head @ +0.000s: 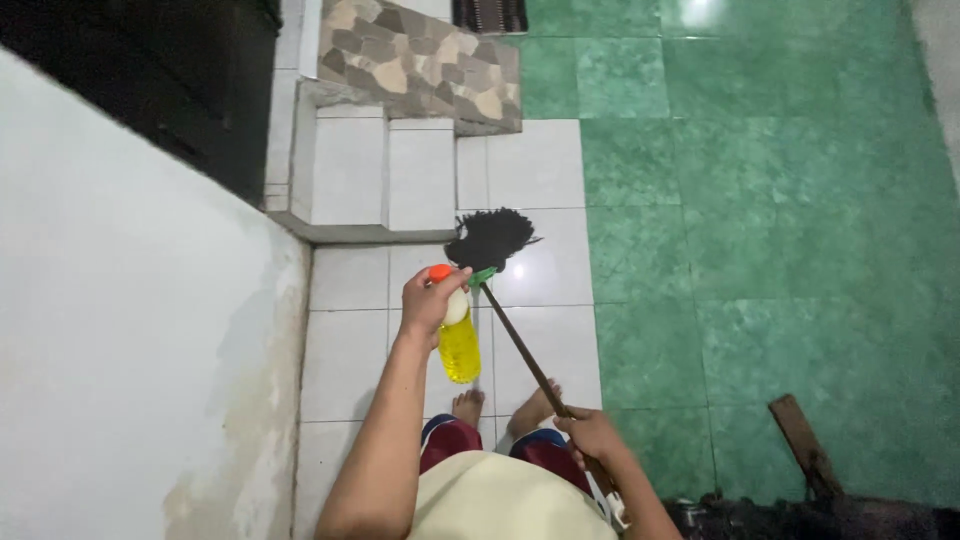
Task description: Mopping a tiled floor in a garage area using a mop and cleaning solution.
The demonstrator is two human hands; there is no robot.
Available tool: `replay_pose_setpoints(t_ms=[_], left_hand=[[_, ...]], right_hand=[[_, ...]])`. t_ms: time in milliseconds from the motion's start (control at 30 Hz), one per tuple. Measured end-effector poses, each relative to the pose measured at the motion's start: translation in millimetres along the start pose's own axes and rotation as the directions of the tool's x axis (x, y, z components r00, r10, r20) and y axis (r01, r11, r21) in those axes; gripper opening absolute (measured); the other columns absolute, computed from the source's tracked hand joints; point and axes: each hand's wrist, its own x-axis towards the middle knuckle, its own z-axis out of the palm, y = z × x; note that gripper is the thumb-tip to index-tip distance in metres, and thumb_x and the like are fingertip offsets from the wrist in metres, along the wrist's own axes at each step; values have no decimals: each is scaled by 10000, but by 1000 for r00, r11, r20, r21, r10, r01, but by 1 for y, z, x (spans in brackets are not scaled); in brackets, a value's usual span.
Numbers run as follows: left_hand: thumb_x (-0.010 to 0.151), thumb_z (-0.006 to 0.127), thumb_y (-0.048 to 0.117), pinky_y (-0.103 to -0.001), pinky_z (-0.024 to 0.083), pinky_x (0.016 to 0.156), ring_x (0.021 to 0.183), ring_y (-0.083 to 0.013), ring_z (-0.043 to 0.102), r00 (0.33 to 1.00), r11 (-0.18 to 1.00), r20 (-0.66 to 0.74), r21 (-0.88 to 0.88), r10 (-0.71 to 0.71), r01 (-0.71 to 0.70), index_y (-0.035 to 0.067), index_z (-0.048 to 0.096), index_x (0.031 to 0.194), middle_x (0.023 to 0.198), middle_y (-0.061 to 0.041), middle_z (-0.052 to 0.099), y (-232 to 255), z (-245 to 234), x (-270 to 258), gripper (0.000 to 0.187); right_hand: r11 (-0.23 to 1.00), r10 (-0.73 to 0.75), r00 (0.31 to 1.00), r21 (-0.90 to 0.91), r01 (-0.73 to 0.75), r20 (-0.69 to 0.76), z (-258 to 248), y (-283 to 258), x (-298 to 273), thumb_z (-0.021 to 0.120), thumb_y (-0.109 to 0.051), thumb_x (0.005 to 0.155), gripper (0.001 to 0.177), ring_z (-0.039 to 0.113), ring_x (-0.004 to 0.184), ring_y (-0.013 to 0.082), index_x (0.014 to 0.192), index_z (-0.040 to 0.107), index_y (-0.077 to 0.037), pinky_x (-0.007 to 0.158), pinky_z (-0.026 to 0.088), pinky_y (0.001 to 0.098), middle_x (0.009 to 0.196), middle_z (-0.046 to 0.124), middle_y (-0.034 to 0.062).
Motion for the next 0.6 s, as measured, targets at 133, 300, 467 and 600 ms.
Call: replay_pose_setpoints(t_ms=[133, 300, 467, 600], left_hand=[[792, 833, 163, -300, 534, 603, 682, -135, 650, 999, 996, 30, 82, -36, 34, 35, 688, 931, 792, -42, 692, -3, 30, -2, 238], [784, 832, 174, -324, 537, 575, 649, -148, 642, 993, 994, 110, 107, -32, 20, 40, 694, 933, 778, -53, 686, -2, 83, -12, 244], [800, 832, 184, -329, 544, 580, 659, -154, 647, 980, 977, 197, 212, -32, -11, 22, 684, 924, 783, -67, 685, -23, 128, -15, 252], [815, 826, 177, -323, 540, 592, 678, -159, 653, 974, 980, 228, 197, -16, -30, 24, 697, 942, 798, -74, 696, -37, 151, -22, 237]], right_hand=[[964, 124, 992, 238, -120, 0, -22, 40, -20, 654, -210, 948, 452, 420, 410, 151, 1397, 626, -164, 402, 357, 339, 558, 480, 41], [898, 168, 980, 425, -110, -101, -84, 143, 1, 651, -218, 962, 308, 432, 417, 187, 1192, 681, -16, 408, 354, 358, 573, 476, 58], [794, 230, 973, 583, -172, -27, -137, 213, 16, 590, -310, 1021, 343, 378, 418, 204, 1071, 487, 13, 404, 351, 380, 562, 415, 67], [761, 301, 942, 632, -144, -148, -141, 186, -8, 603, -197, 969, 205, 403, 457, 139, 1157, 652, -132, 424, 325, 320, 585, 494, 11]])
